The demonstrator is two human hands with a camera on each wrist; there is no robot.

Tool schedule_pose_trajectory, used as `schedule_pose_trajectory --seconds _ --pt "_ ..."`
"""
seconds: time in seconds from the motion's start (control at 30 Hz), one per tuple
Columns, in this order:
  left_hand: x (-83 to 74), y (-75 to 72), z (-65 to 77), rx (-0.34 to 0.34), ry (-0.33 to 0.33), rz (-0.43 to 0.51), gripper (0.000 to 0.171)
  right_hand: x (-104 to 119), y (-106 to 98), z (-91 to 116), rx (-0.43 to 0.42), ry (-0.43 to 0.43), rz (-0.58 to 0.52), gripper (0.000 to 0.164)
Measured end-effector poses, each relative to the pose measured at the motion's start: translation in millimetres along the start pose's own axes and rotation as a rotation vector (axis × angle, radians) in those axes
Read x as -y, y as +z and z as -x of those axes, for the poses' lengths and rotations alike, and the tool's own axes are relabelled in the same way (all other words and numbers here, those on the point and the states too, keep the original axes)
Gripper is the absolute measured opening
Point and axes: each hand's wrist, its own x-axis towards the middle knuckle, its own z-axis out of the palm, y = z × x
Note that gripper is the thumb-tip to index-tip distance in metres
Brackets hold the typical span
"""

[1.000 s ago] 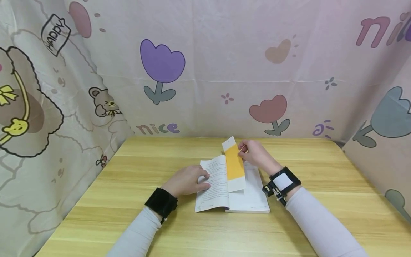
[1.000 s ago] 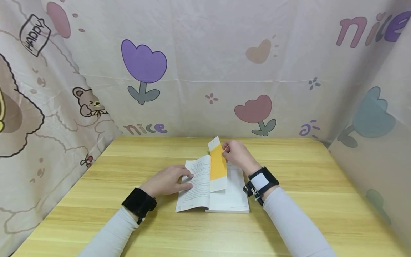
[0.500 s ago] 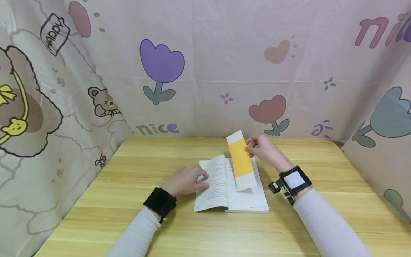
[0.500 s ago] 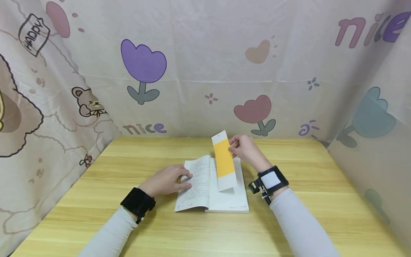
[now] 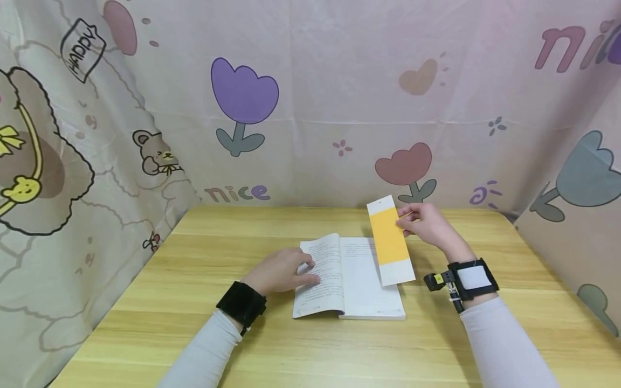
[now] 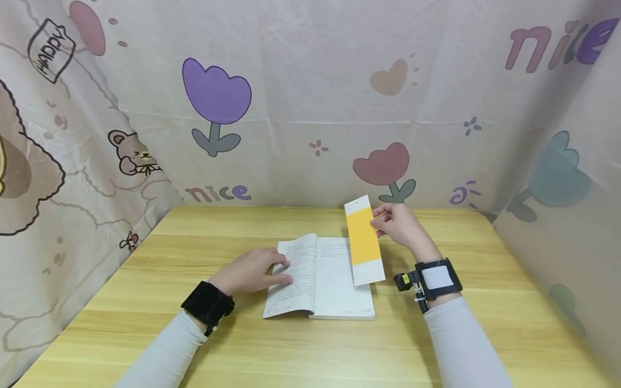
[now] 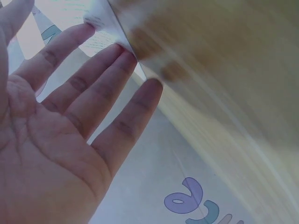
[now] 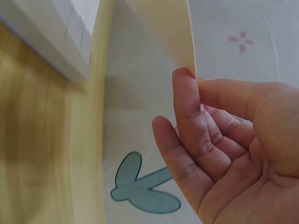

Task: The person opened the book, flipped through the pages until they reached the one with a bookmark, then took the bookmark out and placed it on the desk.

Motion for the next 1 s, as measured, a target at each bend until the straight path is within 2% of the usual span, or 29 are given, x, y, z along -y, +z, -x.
schedule_pose_trajectory --seconds 0.43,0.73,1.0 --pt "-2.4 -2.3 1.8 0.015 0.0 -0.063 0.052 -18.8 -13.9 8.1 0.007 0.049 -0.004 0.027" --pt "-3.1 -5.2 1.0 0.033 -0.018 -0.014 0.048 -28.3 -22.0 15.4 -0.007 0.089 0.075 0.031" --pt "-1.8 -3.9 0.9 0.027 -0.041 0.007 0.042 -35.2 -19.0 15.4 -0.016 0.143 0.131 0.028"
